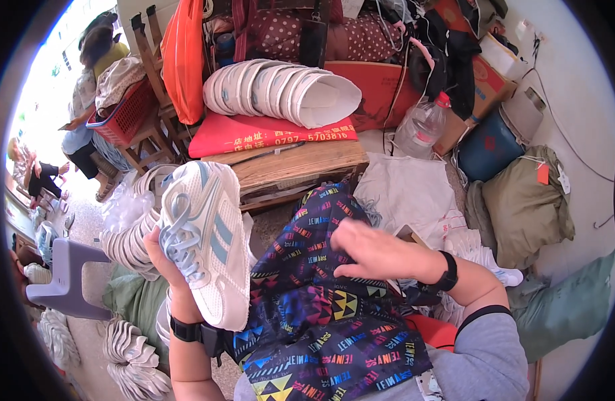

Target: The recorder is lacing up a white athletic shoe in a workshop setting.

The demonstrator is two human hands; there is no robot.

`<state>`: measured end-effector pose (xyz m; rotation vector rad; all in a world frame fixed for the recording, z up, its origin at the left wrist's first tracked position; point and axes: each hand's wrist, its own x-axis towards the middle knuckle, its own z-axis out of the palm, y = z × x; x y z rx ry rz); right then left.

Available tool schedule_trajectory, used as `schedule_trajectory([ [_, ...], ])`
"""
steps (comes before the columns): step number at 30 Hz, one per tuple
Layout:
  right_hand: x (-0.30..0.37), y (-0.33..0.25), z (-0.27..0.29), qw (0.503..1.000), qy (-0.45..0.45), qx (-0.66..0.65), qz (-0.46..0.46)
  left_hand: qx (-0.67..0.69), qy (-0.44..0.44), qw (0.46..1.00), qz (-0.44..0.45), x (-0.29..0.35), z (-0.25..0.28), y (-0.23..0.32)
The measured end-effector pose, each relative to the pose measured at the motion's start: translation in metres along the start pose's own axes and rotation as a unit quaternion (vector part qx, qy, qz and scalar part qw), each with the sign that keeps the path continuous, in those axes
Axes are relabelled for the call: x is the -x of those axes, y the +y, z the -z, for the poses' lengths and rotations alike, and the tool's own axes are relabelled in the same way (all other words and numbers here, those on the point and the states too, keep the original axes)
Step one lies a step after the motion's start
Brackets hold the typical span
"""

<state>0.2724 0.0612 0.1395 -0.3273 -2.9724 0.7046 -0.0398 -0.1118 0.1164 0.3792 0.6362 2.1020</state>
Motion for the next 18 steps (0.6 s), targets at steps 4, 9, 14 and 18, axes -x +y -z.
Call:
schedule_trajectory([
  [4, 0.005, 0.017, -0.018, 0.974, 0.047, 0.182, -0.126, -0.036, -0.008, 0.999, -0.010, -0.004, 0.027, 0.001],
  [9, 0.011, 0.023, -0.036, 0.986, 0.058, 0.102, -0.118, -0.044, 0.041, 0.998, -0.008, 0.002, 0.008, -0.007],
  [14, 0.013, 0.010, -0.013, 0.995, 0.000, -0.045, -0.089, -0.042, 0.090, 0.995, -0.003, 0.008, -0.031, -0.013],
  [18, 0.015, -0.004, 0.007, 0.989, -0.072, -0.107, -0.077, -0.042, 0.073, 0.996, -0.007, 0.003, -0.035, -0.011],
])
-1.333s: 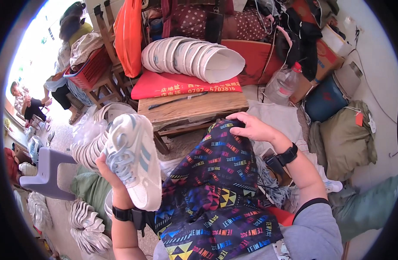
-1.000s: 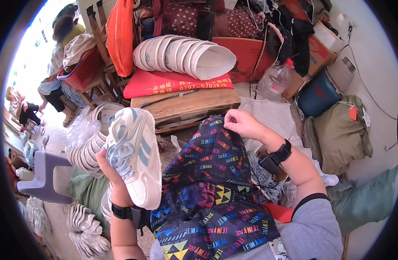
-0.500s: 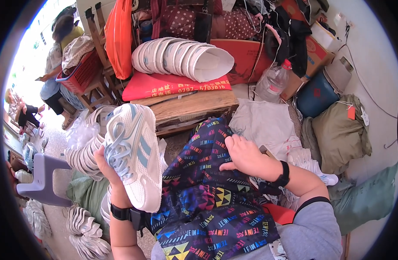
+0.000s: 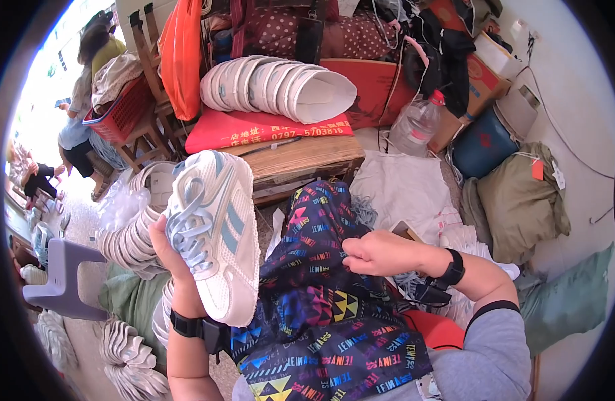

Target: The recorder is lacing up a white athletic shoe in a workshop setting.

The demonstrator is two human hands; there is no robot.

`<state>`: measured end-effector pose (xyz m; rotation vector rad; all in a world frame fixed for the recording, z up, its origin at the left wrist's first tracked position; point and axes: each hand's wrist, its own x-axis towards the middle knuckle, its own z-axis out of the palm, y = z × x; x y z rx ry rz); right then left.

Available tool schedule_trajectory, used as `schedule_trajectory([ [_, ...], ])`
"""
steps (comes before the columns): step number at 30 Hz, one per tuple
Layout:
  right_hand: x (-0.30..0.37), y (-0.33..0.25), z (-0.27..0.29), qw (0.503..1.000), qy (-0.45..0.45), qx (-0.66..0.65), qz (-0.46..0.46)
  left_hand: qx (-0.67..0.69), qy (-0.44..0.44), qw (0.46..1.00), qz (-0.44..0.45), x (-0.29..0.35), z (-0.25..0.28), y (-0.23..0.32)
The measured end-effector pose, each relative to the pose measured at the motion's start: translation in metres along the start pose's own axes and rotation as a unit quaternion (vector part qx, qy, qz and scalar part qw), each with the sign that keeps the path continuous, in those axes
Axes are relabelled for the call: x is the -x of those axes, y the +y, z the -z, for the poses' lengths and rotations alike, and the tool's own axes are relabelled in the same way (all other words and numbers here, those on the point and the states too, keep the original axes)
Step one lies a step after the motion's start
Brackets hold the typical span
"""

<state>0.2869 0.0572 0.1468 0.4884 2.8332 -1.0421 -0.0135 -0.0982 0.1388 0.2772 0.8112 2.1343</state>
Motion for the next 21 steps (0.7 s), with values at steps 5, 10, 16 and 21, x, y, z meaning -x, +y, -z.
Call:
schedule_trajectory([
  [5, 0.000, -0.004, 0.017, 0.986, -0.013, -0.161, -0.040, 0.019, -0.087, 0.996, 0.024, -0.014, 0.011, 0.008],
  [10, 0.012, -0.068, 0.050, 0.915, -0.215, -0.279, 0.195, -0.004, -0.103, 0.995, 0.001, -0.013, 0.012, 0.009],
  [16, 0.028, -0.007, -0.029, 0.840, -0.486, -0.243, -0.015, -0.021, -0.113, 0.993, -0.013, -0.029, -0.024, 0.007],
  [21, 0.031, -0.010, -0.044, 0.791, -0.455, -0.407, -0.035, -0.028, -0.090, 0.995, 0.031, -0.037, -0.057, -0.017],
])
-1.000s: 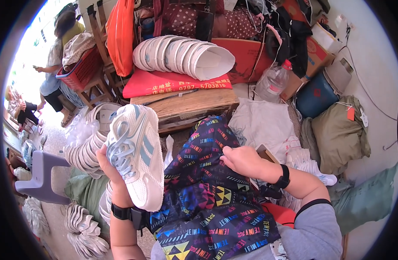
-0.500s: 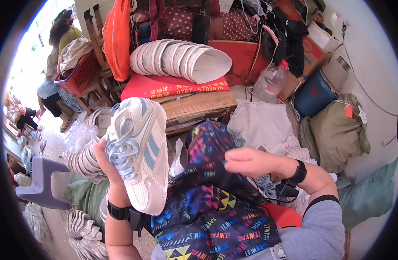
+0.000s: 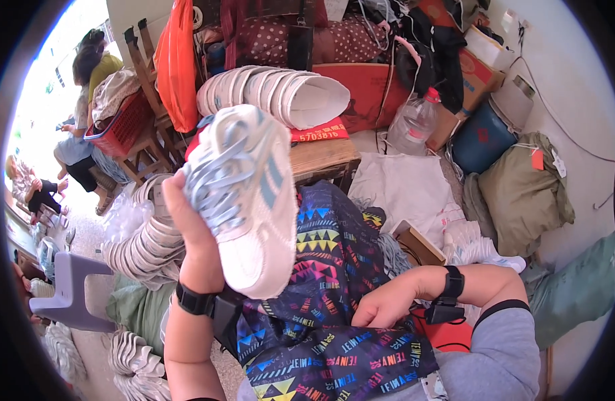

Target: The recorder is lacing up a white athletic shoe in a workshop setting.

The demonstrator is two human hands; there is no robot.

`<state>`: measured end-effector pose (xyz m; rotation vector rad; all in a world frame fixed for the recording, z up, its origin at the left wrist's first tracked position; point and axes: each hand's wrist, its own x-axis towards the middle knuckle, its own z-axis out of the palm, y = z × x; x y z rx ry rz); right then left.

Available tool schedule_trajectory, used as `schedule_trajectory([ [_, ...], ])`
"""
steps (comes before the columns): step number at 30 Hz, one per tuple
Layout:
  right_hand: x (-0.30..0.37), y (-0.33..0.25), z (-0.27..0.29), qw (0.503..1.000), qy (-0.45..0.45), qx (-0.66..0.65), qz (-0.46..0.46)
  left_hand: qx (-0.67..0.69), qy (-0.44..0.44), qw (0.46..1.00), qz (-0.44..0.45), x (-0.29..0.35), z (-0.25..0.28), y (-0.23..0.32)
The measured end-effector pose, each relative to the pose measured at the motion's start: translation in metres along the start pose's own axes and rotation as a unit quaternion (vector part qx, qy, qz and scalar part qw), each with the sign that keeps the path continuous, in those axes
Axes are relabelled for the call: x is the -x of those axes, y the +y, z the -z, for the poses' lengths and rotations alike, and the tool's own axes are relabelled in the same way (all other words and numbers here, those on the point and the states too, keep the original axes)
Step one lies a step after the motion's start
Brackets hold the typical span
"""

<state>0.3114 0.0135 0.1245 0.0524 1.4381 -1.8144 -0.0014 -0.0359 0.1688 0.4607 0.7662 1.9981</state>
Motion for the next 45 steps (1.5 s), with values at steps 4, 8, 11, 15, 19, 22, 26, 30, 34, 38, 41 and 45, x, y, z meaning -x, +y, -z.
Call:
schedule_trajectory([
  [4, -0.004, -0.003, -0.003, 0.999, -0.023, -0.023, 0.010, 0.008, 0.008, 1.000, 0.029, -0.013, -0.037, -0.035],
  [8, -0.004, 0.007, 0.000, 0.999, -0.017, -0.052, 0.001, 0.007, -0.040, 0.996, 0.074, -0.023, -0.035, -0.091],
  [11, 0.003, 0.003, 0.000, 0.998, -0.023, -0.061, -0.018, -0.177, -0.032, 0.984, -0.001, -0.044, 0.029, -0.148],
  [15, 0.030, 0.000, 0.028, 0.997, 0.001, 0.011, 0.077, -0.316, 0.014, 0.948, -0.041, -0.032, 0.050, -0.161],
  [19, 0.035, -0.025, 0.089, 0.781, 0.538, 0.054, 0.313, -0.465, 0.050, 0.884, 0.016, -0.029, 0.052, -0.167],
  [22, 0.014, -0.034, 0.150, 0.588, 0.684, 0.278, 0.329, -0.419, -0.044, 0.905, 0.062, -0.030, 0.036, -0.150],
  [26, -0.013, -0.013, 0.187, 0.656, 0.634, 0.225, 0.342, -0.148, -0.149, 0.954, 0.215, -0.017, 0.012, -0.120],
  [30, -0.019, 0.015, 0.192, 0.623, 0.674, 0.277, 0.285, -0.244, -0.126, 0.941, 0.198, -0.020, 0.041, -0.127],
  [34, -0.022, 0.033, 0.214, 0.639, 0.664, 0.231, 0.312, -0.308, 0.109, 0.917, 0.229, -0.021, 0.121, -0.148],
  [38, -0.024, 0.030, 0.216, 0.658, 0.665, 0.177, 0.306, -0.586, 0.076, 0.792, 0.155, -0.023, 0.181, -0.167],
  [41, -0.025, 0.031, 0.216, 0.664, 0.666, 0.167, 0.297, -0.634, 0.067, 0.731, 0.242, -0.024, 0.195, -0.179],
  [45, -0.022, 0.033, 0.214, 0.657, 0.672, 0.161, 0.302, -0.461, 0.004, 0.772, 0.437, -0.017, 0.184, -0.177],
])
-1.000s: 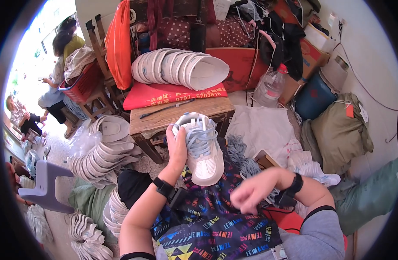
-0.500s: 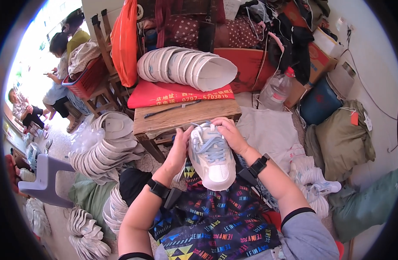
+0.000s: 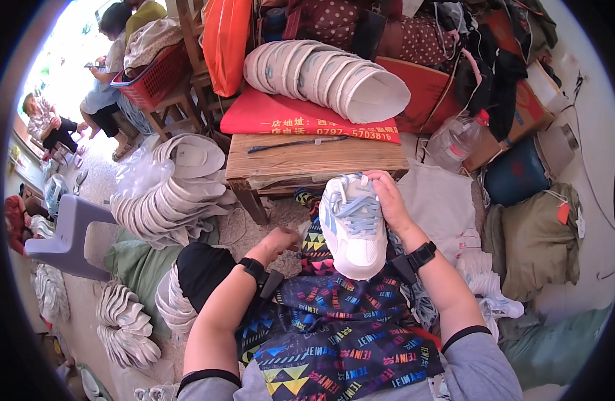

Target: The recorder is lacing up a white athletic shoe in a workshop setting.

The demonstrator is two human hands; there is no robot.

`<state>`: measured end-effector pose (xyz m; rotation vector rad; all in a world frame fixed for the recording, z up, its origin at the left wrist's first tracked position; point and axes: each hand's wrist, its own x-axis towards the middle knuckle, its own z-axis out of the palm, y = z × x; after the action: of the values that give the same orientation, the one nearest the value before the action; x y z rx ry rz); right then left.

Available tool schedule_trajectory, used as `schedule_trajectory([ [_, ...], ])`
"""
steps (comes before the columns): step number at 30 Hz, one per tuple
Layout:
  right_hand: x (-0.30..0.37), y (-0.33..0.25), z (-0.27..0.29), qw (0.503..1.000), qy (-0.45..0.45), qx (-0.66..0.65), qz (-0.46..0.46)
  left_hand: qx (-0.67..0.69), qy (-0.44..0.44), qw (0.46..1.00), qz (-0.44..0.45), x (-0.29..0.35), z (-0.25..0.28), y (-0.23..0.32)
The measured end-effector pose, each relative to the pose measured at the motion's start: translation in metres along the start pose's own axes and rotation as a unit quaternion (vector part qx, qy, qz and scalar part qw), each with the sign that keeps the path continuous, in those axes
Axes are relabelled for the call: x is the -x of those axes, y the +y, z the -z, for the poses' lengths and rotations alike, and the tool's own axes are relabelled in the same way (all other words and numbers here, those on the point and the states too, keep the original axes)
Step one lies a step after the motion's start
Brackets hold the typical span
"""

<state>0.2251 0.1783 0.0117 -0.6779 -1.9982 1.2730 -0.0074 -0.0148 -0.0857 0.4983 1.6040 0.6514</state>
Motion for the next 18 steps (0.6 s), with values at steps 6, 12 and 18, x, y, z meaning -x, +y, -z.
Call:
schedule_trajectory([
  [6, 0.001, -0.001, -0.004, 1.000, 0.014, 0.010, 0.015, -0.085, -0.008, 0.994, -0.068, -0.010, -0.001, -0.026],
  [12, -0.002, -0.003, -0.007, 1.000, 0.019, -0.009, 0.020, -0.007, 0.035, 0.995, -0.095, 0.013, 0.015, -0.021],
  [18, -0.001, 0.003, -0.007, 0.998, 0.028, -0.057, 0.004, -0.042, 0.121, 0.988, -0.082, 0.070, 0.047, 0.029],
])
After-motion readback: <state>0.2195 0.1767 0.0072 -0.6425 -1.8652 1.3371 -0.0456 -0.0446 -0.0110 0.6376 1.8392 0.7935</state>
